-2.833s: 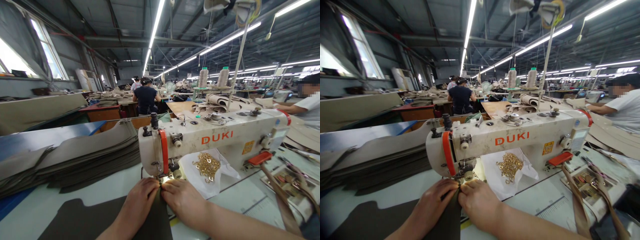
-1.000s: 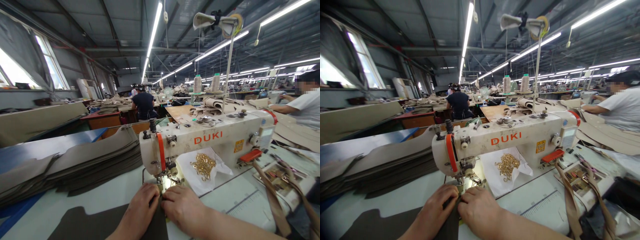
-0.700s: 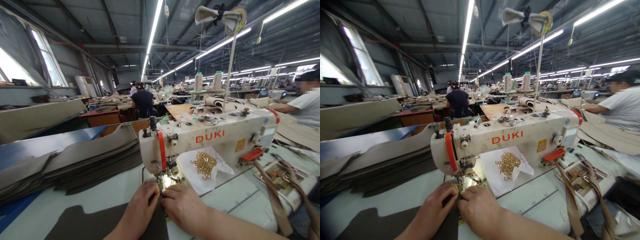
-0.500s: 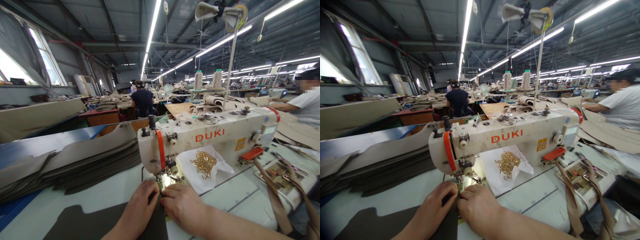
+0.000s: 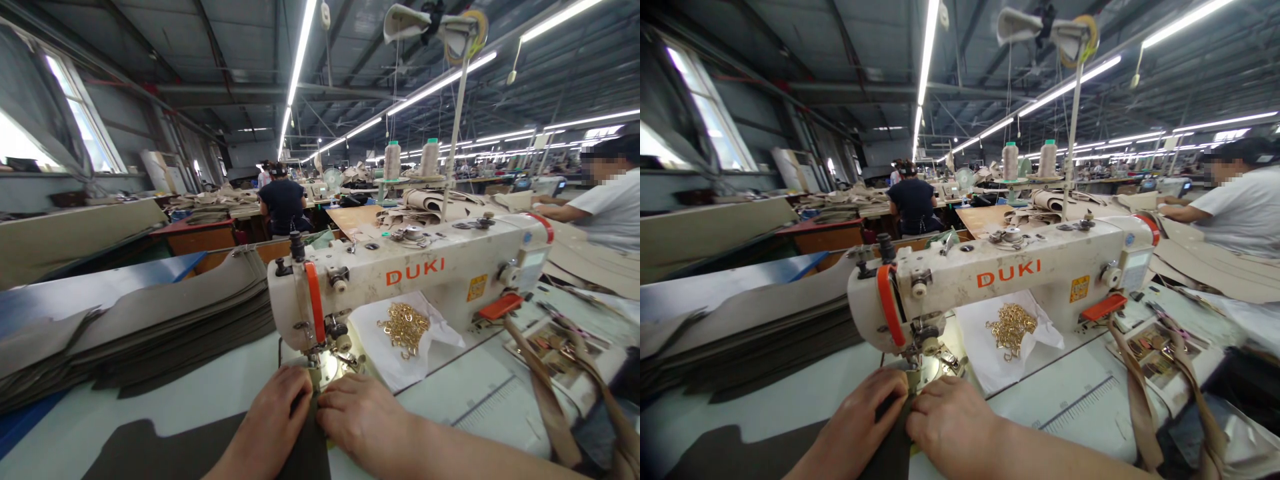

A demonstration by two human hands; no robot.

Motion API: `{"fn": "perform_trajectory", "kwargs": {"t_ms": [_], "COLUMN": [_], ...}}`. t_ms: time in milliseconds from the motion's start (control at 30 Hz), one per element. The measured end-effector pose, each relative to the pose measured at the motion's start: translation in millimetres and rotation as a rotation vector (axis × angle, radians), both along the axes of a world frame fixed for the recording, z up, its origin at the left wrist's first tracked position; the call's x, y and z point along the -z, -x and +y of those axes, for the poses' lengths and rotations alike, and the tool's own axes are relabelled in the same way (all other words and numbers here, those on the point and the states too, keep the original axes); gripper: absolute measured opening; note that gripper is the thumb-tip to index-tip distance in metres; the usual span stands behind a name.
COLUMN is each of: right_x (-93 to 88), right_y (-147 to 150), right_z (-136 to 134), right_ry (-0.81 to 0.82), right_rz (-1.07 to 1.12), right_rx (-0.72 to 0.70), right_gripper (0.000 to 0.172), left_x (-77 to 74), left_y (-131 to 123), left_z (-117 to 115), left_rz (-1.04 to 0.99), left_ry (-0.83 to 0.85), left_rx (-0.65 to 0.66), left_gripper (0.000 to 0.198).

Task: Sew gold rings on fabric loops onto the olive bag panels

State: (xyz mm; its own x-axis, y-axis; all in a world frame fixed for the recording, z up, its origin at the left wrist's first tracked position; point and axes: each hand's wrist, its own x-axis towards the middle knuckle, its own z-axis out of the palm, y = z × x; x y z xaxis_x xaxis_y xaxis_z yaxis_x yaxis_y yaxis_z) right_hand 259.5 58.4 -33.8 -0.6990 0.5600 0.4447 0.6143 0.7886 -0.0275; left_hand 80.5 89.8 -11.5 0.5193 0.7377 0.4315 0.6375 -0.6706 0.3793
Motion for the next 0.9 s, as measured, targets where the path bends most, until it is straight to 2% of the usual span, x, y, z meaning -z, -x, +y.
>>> {"fn": "perform_trajectory", "kwargs": {"t_ms": [533,900], "right_x": [-8.9,-6.6], "right_y": [1,2], "right_z": [-2,0], "right_ry": [0.035,0.012], "right_rz": [-0.029,0.008], "right_rx": [0.011,0.037], "right_gripper": [0.013,0.016], "left_x": [-2.7,3.9], "left_y": [-2,-1], "left_z": [-1,0], "left_rz": [-0.016,0.041], "left_ry": [-0.027,-0.001], "left_rx": [0.012,0.007], "left_gripper": [0.018,0.019]}}
